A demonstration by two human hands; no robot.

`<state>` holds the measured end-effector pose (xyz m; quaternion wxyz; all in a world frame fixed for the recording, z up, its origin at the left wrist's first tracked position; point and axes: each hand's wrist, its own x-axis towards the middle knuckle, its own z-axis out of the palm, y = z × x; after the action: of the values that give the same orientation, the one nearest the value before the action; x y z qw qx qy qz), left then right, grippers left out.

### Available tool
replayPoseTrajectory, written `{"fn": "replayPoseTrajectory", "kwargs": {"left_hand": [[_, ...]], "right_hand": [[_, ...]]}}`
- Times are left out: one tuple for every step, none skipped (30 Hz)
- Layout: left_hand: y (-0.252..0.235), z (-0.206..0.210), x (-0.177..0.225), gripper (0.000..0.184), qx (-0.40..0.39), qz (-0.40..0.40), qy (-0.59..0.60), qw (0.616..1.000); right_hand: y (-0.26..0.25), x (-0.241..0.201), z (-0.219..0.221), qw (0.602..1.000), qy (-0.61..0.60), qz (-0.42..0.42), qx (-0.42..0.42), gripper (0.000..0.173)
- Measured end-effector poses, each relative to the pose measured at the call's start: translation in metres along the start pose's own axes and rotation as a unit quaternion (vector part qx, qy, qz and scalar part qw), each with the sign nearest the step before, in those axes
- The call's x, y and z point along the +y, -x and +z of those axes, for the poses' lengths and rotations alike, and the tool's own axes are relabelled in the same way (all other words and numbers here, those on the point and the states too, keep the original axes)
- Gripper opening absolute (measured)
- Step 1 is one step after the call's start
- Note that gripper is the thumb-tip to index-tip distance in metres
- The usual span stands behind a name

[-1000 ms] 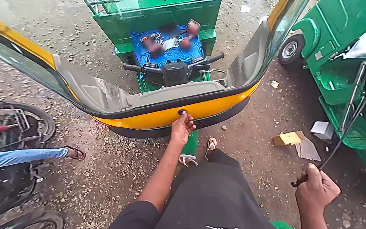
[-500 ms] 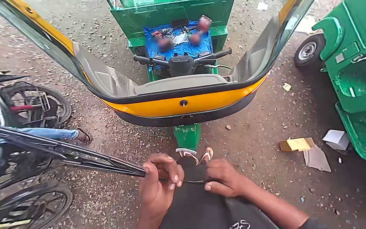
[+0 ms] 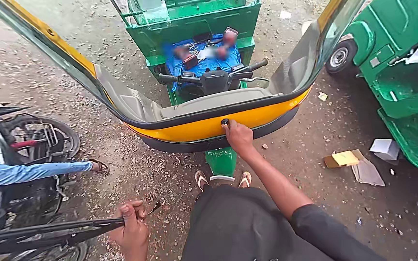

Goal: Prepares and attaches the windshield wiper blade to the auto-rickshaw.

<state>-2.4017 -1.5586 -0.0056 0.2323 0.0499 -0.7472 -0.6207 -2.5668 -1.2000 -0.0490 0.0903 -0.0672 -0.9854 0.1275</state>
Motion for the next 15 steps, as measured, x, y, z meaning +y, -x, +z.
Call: {"fn": "replayPoseTrajectory", "kwargs": {"left_hand": [[-0.002, -0.012, -0.016, 0.033, -0.002, -0.031, -0.003, 1.000], [-0.004, -0.021, -0.032, 0.035, -0.010, -0.061, -0.008, 0.998], [-0.005, -0.030, -0.046, 0.036, -0.019, -0.093, -0.013, 0.995], [-0.006, -0.038, -0.058, 0.036, -0.028, -0.127, -0.014, 0.991], [-0.007, -0.046, -0.068, 0.036, -0.039, -0.162, -0.016, 0.986], [-0.011, -0.052, -0.076, 0.037, -0.055, -0.191, -0.018, 0.980], [-0.016, -0.056, -0.084, 0.037, -0.074, -0.210, -0.018, 0.975], [-0.023, -0.058, -0.092, 0.037, -0.093, -0.221, -0.020, 0.971], [-0.029, -0.060, -0.099, 0.037, -0.108, -0.228, -0.022, 0.967], [-0.034, -0.064, -0.104, 0.036, -0.123, -0.233, -0.025, 0.964], [-0.041, -0.067, -0.105, 0.035, -0.139, -0.240, -0.027, 0.960], [-0.050, -0.066, -0.106, 0.034, -0.157, -0.244, -0.028, 0.957], [-0.060, -0.065, -0.107, 0.034, -0.175, -0.244, -0.028, 0.953], [-0.068, -0.066, -0.107, 0.035, -0.193, -0.243, -0.026, 0.950], [-0.073, -0.068, -0.107, 0.034, -0.207, -0.240, -0.025, 0.948]], "right_hand": [[0.001, -0.007, 0.008, 0.999, 0.028, 0.009, 0.026, 0.046], [0.002, -0.013, 0.015, 0.997, 0.053, 0.024, 0.046, 0.044], [0.002, -0.021, 0.021, 0.994, 0.078, 0.044, 0.058, 0.043], [0.002, -0.028, 0.023, 0.991, 0.100, 0.069, 0.052, 0.043], [0.002, -0.037, 0.023, 0.988, 0.116, 0.099, 0.034, 0.044], [0.000, -0.047, 0.021, 0.983, 0.125, 0.136, 0.000, 0.044], [-0.005, -0.057, 0.015, 0.975, 0.119, 0.181, -0.045, 0.045], [-0.014, -0.065, 0.006, 0.963, 0.087, 0.236, -0.098, 0.046], [-0.022, -0.068, -0.002, 0.949, 0.023, 0.285, -0.132, 0.046], [-0.025, -0.066, -0.007, 0.934, -0.076, 0.322, -0.137, 0.043], [-0.027, -0.060, -0.011, 0.909, -0.184, 0.350, -0.133, 0.041], [-0.032, -0.052, -0.013, 0.866, -0.297, 0.377, -0.137, 0.037], [-0.036, -0.044, -0.014, 0.808, -0.409, 0.398, -0.148, 0.032], [-0.037, -0.037, -0.015, 0.735, -0.507, 0.419, -0.167, 0.029], [-0.033, -0.030, -0.016, 0.680, -0.569, 0.426, -0.183, 0.030]]}}
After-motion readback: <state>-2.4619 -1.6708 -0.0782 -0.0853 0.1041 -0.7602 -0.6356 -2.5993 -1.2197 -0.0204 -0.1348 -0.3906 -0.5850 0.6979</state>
